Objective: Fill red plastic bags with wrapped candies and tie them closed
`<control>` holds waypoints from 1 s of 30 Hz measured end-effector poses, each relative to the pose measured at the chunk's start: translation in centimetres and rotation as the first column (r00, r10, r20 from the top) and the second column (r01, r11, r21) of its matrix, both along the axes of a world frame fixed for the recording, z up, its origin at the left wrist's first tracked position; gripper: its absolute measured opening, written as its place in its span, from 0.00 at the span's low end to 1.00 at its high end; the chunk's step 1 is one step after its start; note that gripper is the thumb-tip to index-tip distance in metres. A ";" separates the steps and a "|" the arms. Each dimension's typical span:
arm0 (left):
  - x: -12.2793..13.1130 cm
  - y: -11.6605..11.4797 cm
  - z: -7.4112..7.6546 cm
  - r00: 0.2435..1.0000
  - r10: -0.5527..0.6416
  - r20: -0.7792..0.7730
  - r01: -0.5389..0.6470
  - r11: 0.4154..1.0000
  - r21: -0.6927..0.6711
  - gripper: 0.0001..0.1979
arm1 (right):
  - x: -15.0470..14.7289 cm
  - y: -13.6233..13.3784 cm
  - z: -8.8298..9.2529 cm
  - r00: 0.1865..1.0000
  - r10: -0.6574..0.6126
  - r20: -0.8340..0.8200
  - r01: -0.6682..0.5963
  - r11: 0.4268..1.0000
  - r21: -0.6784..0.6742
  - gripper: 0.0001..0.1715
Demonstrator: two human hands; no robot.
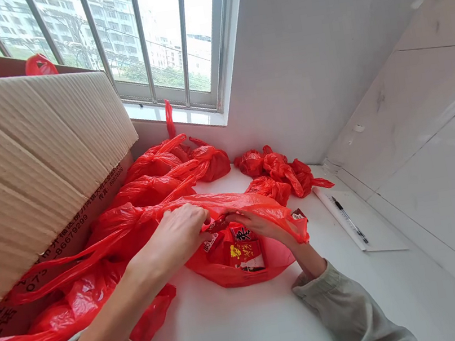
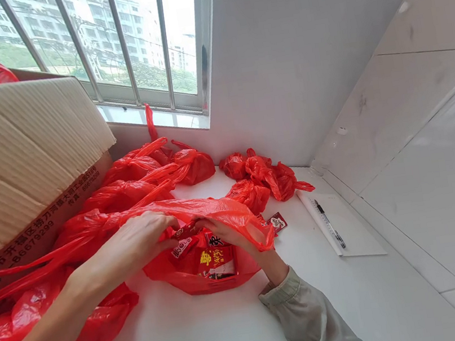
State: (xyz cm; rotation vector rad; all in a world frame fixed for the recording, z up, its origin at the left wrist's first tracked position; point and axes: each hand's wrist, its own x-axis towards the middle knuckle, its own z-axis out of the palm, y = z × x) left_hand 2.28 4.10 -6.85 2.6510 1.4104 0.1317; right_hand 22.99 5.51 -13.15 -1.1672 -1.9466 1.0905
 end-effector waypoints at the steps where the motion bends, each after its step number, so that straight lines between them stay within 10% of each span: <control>1: 0.1 0.0 0.5 0.999 0.006 0.042 -0.006 1.000 0.002 0.09 | 0.1 -0.1 0.6 1.000 0.009 -0.026 -0.009 1.000 -0.007 0.13; 9: -0.5 0.3 2.5 0.835 0.127 0.536 -0.035 0.983 -0.178 0.15 | 0.3 -1.2 5.0 0.950 -0.042 -0.309 0.025 0.998 -0.060 0.13; 30: 0.1 -0.5 2.4 0.775 0.142 0.615 0.145 0.908 -0.393 0.12 | 0.2 -2.1 5.7 0.913 -0.093 -0.397 0.075 0.995 -0.061 0.12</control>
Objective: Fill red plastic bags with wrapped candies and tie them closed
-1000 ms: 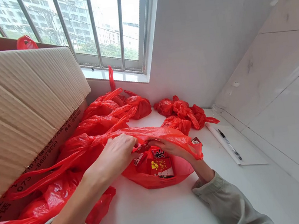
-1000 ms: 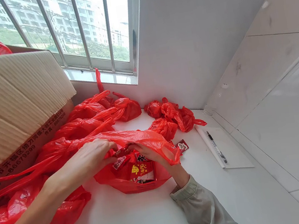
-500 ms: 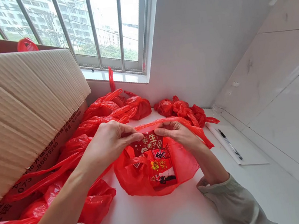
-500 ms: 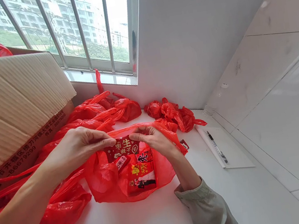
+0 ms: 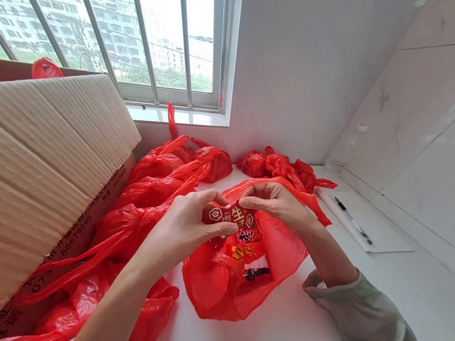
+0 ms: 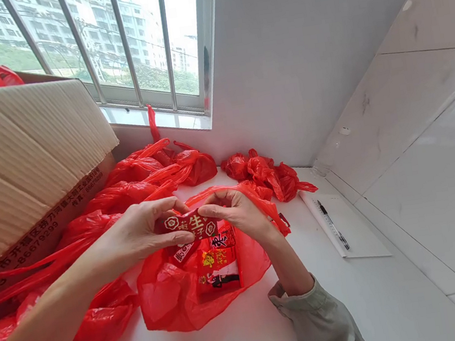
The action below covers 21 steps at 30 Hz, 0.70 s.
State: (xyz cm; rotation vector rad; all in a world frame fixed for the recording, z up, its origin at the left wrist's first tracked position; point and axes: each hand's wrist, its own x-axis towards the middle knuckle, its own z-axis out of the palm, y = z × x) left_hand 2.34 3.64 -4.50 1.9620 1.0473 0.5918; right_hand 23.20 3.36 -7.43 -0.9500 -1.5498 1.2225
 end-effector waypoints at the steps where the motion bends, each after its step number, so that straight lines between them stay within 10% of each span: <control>1: 0.1 0.0 0.0 1.000 0.004 -0.022 -0.004 1.000 0.012 0.11 | 0.0 -0.1 0.1 1.000 -0.005 -0.005 0.005 1.000 0.011 0.12; 10: -0.1 0.4 -0.5 0.998 0.032 0.049 -0.034 0.999 0.033 0.09 | 1.7 -0.3 0.9 0.984 0.159 0.074 -0.142 0.970 -0.198 0.11; 21: 0.9 0.1 -0.4 0.999 -0.007 -0.047 0.012 0.993 0.116 0.16 | 1.5 -0.6 1.4 0.962 0.216 0.165 -0.212 0.976 -0.042 0.17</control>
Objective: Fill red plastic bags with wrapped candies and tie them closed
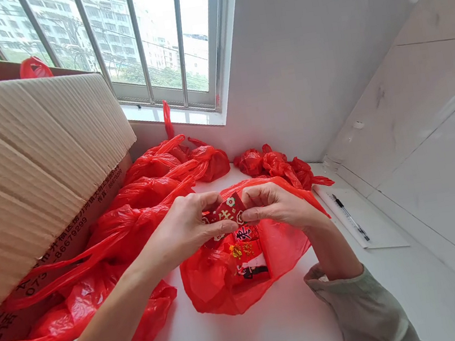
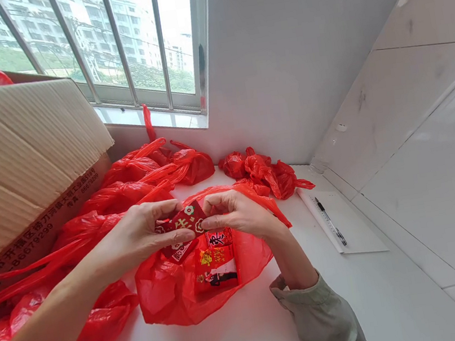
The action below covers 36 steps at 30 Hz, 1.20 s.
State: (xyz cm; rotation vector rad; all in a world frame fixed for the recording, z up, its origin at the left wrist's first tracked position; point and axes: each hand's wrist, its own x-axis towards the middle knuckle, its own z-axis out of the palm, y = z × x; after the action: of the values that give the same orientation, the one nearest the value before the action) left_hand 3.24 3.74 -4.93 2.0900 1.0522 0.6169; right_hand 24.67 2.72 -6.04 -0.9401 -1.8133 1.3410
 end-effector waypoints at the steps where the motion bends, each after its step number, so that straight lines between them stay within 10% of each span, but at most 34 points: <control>1: 0.1 0.0 0.1 1.000 -0.005 -0.002 0.005 1.000 -0.008 0.15 | 0.1 0.0 0.1 1.000 0.000 0.009 0.000 1.000 0.012 0.16; 36: -0.3 0.0 -0.1 0.993 -0.114 0.045 0.119 0.981 -0.151 0.18 | 0.5 0.3 -0.2 0.993 -0.114 -0.004 0.114 0.993 0.031 0.14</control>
State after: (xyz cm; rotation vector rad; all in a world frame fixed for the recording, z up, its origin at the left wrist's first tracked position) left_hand 2.94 3.76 -5.07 1.9829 0.9201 0.4976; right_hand 25.19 2.97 -6.25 -1.0100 -1.7468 1.2401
